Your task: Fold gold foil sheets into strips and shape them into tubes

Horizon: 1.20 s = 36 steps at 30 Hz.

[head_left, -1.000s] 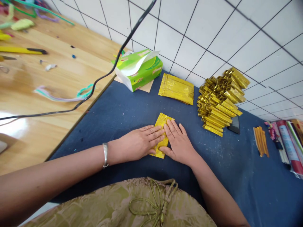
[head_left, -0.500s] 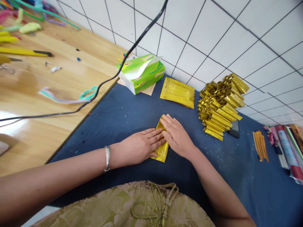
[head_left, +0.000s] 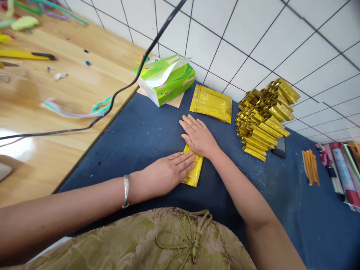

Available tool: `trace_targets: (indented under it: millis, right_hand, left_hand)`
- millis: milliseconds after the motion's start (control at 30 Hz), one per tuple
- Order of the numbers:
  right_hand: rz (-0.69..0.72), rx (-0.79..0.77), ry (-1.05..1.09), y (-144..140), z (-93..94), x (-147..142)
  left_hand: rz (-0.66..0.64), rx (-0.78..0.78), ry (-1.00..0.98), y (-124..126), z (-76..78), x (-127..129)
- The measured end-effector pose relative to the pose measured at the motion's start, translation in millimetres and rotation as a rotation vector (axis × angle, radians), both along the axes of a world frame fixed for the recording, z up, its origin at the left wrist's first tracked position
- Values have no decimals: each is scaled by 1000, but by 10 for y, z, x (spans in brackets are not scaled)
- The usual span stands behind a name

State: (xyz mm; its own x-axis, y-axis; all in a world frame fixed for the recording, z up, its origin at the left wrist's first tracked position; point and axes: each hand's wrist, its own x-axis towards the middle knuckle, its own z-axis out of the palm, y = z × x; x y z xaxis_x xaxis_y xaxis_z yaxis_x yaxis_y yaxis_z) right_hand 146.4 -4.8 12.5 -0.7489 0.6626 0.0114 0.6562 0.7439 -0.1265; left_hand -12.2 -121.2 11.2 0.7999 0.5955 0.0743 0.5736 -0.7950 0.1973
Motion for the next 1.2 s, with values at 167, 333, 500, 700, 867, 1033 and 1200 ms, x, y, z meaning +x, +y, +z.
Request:
trace_targets:
  millis: [167,333,500,700,867,1033,1200]
  right_hand:
    - [-5,10,-7,7,-18,-15]
    - [-18,3,-9,0,-19,-13]
    - [-20,13,-1,-9,-18,-17]
    - [-23,22,-5,-5,-37,-29]
    - [-32,27,2,-17,-40,-30]
    - [-31,57,5,-25,-43,-26]
    - [-24,79,11,-27,-44,-25]
  left_hand:
    - [5,79,50,-227,69,68]
    - [-1,182,21,-354,41,108]
    - [-4,144,-13,-293,146,101]
    - [88,21,-45,-88,173,176]
    - [150,1,-24,12,130,287]
    - [153,7,11,-14,159,308]
    - [110,22,45,-126,166,278]
